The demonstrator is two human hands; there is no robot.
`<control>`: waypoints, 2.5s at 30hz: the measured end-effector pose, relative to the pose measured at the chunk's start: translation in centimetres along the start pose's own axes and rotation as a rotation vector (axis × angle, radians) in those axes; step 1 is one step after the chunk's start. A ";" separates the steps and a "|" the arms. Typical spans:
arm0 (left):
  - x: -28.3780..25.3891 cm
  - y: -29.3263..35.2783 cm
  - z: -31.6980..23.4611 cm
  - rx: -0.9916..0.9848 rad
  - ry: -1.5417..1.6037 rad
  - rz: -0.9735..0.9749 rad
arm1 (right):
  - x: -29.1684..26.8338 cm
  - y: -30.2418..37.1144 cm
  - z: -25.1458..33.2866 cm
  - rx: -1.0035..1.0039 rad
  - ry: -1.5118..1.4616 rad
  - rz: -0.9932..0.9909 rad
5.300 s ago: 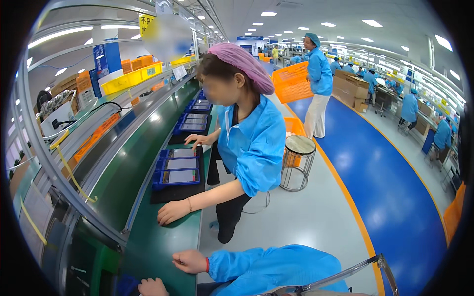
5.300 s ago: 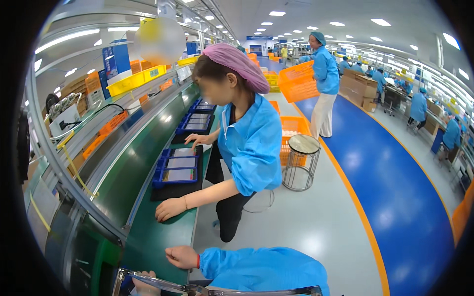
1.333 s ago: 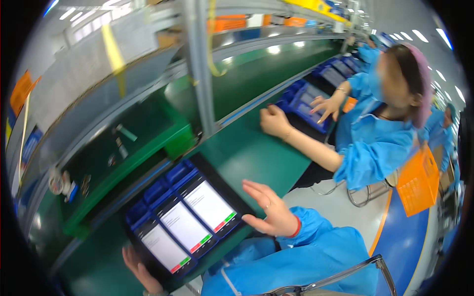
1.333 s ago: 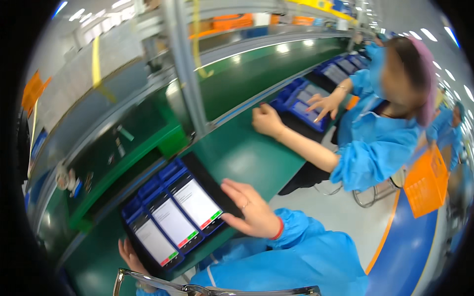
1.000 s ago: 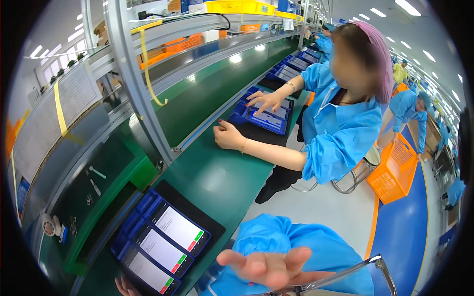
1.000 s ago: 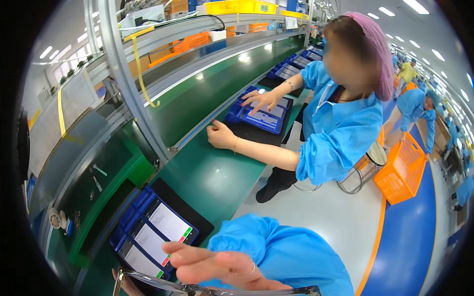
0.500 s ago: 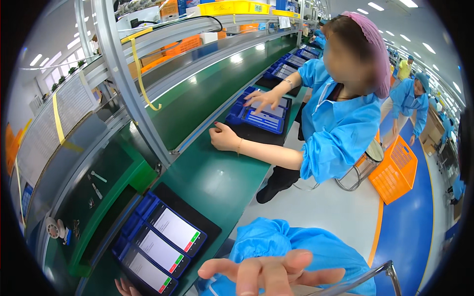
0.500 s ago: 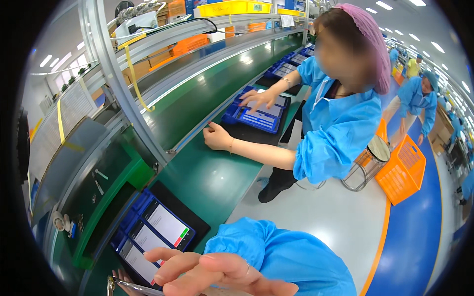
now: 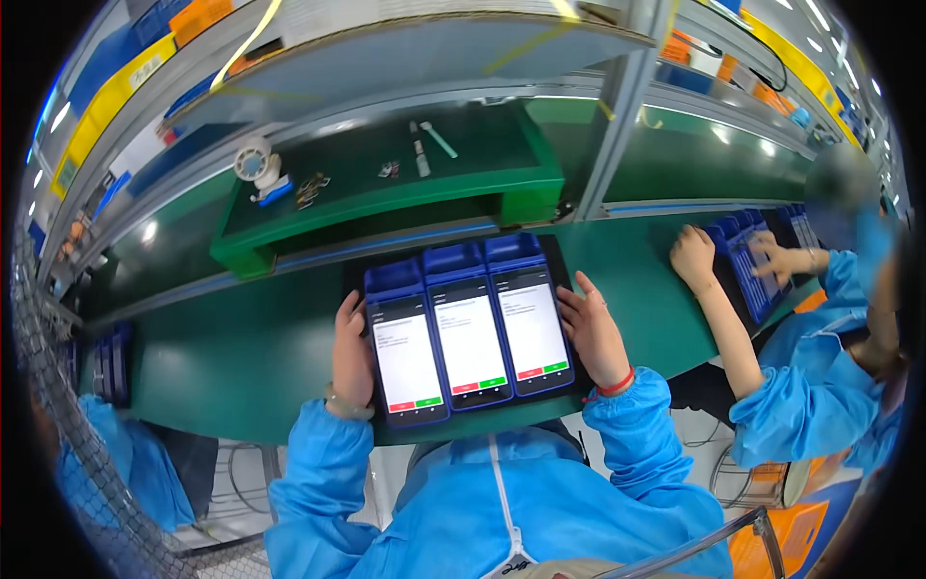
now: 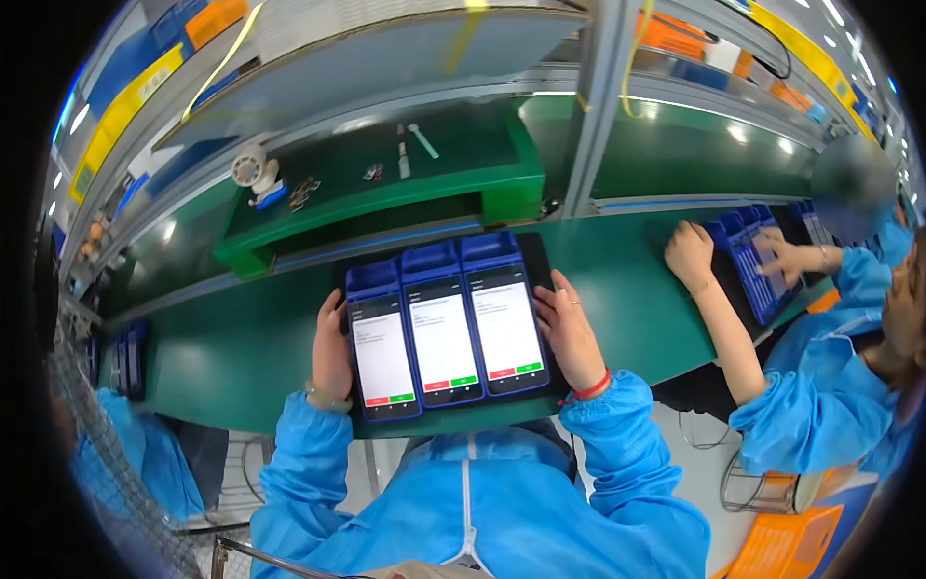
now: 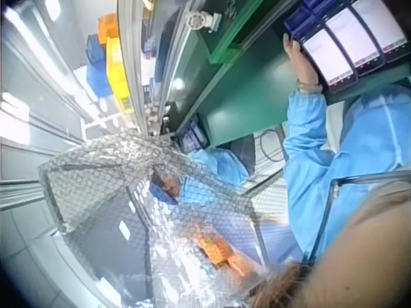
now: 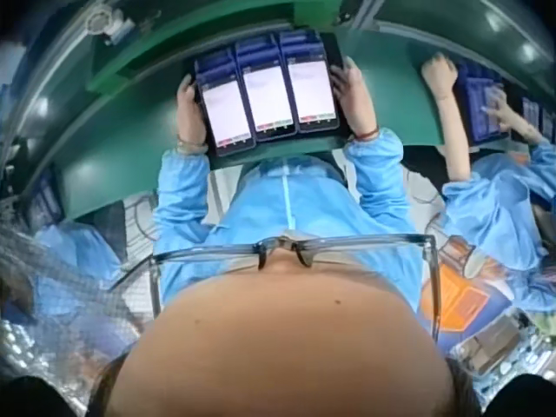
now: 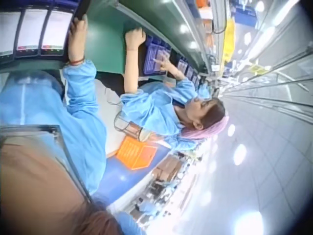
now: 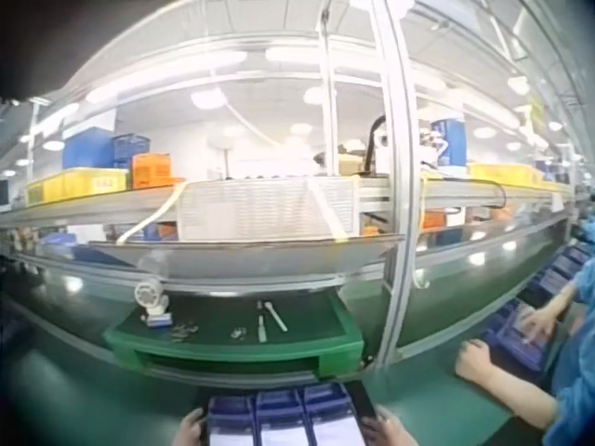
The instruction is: The person tests handheld electronic devices on an assembly line by tapping through diagnostic screens, camera tests, and confirmation prompts on their screens by hand.
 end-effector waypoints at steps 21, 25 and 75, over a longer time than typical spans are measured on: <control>-0.9 4.8 -0.2 0.198 -0.326 0.200 | -0.2 3.8 0.4 -0.717 0.695 -0.127; 0.0 6.3 -0.2 0.321 -0.513 0.149 | -0.1 8.0 0.4 -1.009 1.068 -0.051; -1.6 5.6 0.5 0.328 -0.425 0.112 | -0.2 6.7 -2.6 -1.127 0.792 -0.038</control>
Point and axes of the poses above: each hand's wrist, its own y-axis away from the middle knuckle, its own x-axis out of the palm, z = x × y, the point moved 2 cm from there along -y, towards the middle knuckle, and after that the axes turned 15 degrees about -z, right-handed, at the moved point
